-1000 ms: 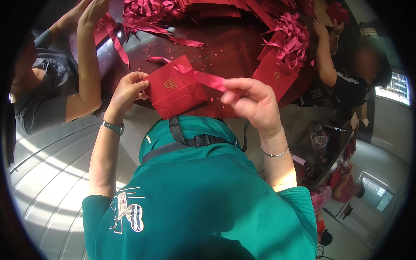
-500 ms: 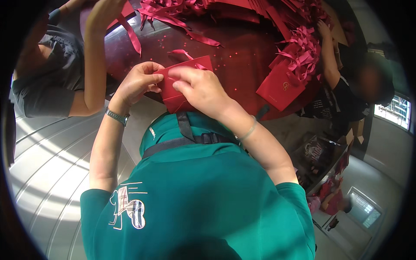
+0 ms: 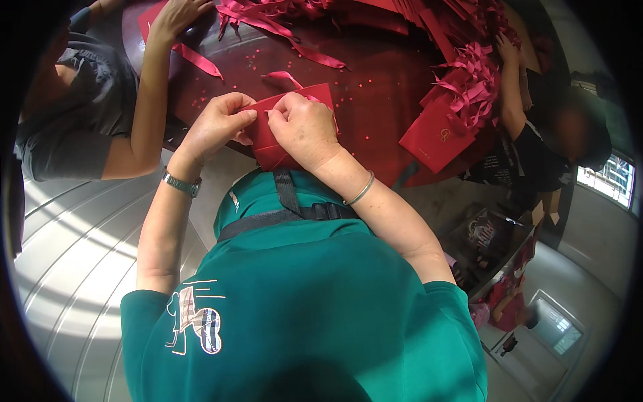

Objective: The person fastens a strap buckle around their waist by hand, then threads ribbons through red gift bags to assemble handles.

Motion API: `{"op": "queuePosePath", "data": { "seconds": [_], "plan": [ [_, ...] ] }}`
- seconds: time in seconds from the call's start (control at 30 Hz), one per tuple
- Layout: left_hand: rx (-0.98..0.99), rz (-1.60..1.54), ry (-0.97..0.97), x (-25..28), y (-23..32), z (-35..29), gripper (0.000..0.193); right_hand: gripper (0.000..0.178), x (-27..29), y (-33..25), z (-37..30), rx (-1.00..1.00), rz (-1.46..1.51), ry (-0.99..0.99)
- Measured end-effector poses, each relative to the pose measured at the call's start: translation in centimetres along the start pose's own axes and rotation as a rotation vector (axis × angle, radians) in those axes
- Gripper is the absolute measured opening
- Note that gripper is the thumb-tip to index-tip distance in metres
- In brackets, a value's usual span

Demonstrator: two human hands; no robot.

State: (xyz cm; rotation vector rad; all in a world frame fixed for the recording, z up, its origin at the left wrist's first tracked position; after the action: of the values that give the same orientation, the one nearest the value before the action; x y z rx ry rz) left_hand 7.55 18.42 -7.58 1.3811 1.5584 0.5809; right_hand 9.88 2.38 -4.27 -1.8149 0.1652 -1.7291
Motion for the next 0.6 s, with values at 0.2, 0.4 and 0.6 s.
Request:
{"op": "queuePosePath", "data": {
  "seconds": [0.2,0.4,0.6],
  "plan": [
    [-0.096,0.2,0.08,-1.4,1.0,-1.1,0.016,0.013,0.3,-0.7,-0.2,0.051,-0.112,0.071],
    [-0.226,0.274,0.215,-2.6,2.0,-2.5,0.012,0.016,0.7,-2.5,0.3,0.141,-0.403,0.054],
    [-0.465,0.397,0.224,-1.4,1.4,-2.9,0.014,0.025,2.1,-2.7,0.3,0.147,-0.148,-0.078]
  ]
}}
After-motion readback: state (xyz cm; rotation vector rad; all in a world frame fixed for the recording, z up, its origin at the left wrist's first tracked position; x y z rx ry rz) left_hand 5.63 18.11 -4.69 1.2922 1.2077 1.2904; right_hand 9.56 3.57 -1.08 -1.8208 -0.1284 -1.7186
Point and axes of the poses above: each hand's wrist, its own z-axis towards the middle knuckle, its own x-axis out of the back of the hand, y = z × x, the point moved 4 cm from there along z, towards the middle knuckle, and after that the axes turned 14 degrees about -z, right-handed, at the moved point
